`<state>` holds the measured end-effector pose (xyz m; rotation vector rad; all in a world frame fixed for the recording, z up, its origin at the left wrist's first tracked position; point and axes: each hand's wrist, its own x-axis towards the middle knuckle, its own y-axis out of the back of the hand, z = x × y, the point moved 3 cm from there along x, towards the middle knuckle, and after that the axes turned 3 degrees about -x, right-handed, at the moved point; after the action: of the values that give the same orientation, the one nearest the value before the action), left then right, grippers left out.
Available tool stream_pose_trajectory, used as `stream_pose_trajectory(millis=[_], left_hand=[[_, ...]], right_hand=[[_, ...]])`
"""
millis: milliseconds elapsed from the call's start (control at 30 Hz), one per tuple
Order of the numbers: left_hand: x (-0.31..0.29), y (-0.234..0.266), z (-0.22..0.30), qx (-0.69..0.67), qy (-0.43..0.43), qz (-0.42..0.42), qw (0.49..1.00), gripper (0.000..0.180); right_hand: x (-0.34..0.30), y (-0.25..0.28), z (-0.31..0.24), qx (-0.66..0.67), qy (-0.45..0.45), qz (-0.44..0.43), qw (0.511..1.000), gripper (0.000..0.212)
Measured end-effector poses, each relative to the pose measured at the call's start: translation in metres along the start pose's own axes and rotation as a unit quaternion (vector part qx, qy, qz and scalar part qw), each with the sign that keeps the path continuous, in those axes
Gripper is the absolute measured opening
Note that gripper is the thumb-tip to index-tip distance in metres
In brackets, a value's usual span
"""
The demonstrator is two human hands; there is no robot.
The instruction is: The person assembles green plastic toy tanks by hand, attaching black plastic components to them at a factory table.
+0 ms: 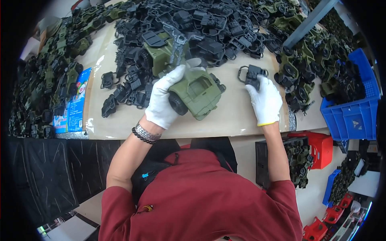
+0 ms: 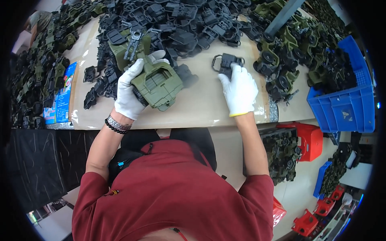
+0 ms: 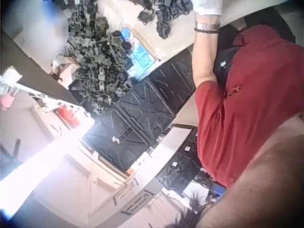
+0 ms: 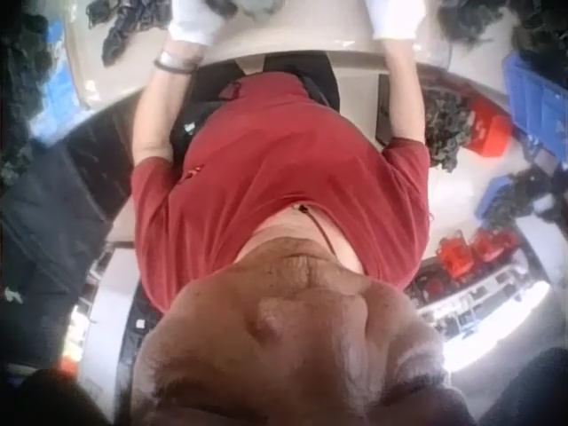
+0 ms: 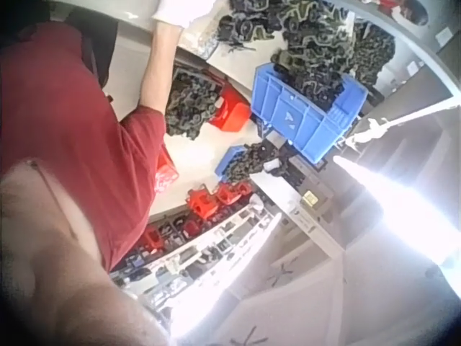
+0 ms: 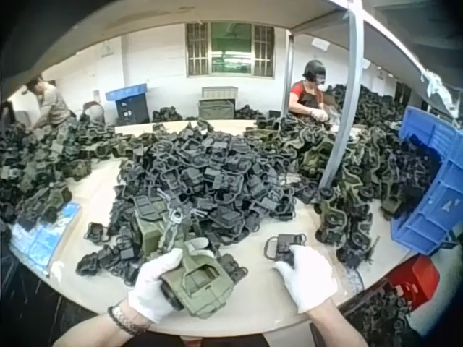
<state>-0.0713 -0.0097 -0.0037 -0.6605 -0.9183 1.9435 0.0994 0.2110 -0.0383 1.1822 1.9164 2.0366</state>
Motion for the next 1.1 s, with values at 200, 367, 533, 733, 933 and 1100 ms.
stream_pose_trajectory(millis=[200, 367, 533, 733, 933, 1100], left_hand=[[-0.004, 0.009, -0.017, 0.004, 0.006, 0.028, 1.0, 0.061], [-0.009, 0.002, -0.019, 0.006, -0.002, 0.007, 1.0, 0.059], [-0.002, 0.006, -0.025, 0.008, -0.001, 0.001, 1.0, 0.053], [0.001, -0.002, -0.019, 0.045, -0.1, 0.03, 0.994, 0.031], [-0.007, -0.011, -0.016, 0.086, -0.108, 0.033, 0.99, 0.028], [-0.017, -0.016, -0.01, 0.184, -0.136, 0.04, 0.973, 0.025]], right_hand=[[0.018, 0.038, -0.002, -0.042, 0.029, -0.029, 0.998, 0.063], [0.011, 0.021, -0.001, 0.021, 0.133, -0.135, 0.982, 0.078], [0.028, 0.026, -0.002, 0.076, 0.143, 0.027, 0.987, 0.068], [0.01, 0.069, -0.058, 0.522, 0.09, -0.108, 0.842, 0.068], [-0.005, 0.06, -0.077, 0.515, 0.139, -0.057, 0.844, 0.071], [-0.009, 0.067, -0.081, 0.438, 0.182, -0.067, 0.878, 0.071]])
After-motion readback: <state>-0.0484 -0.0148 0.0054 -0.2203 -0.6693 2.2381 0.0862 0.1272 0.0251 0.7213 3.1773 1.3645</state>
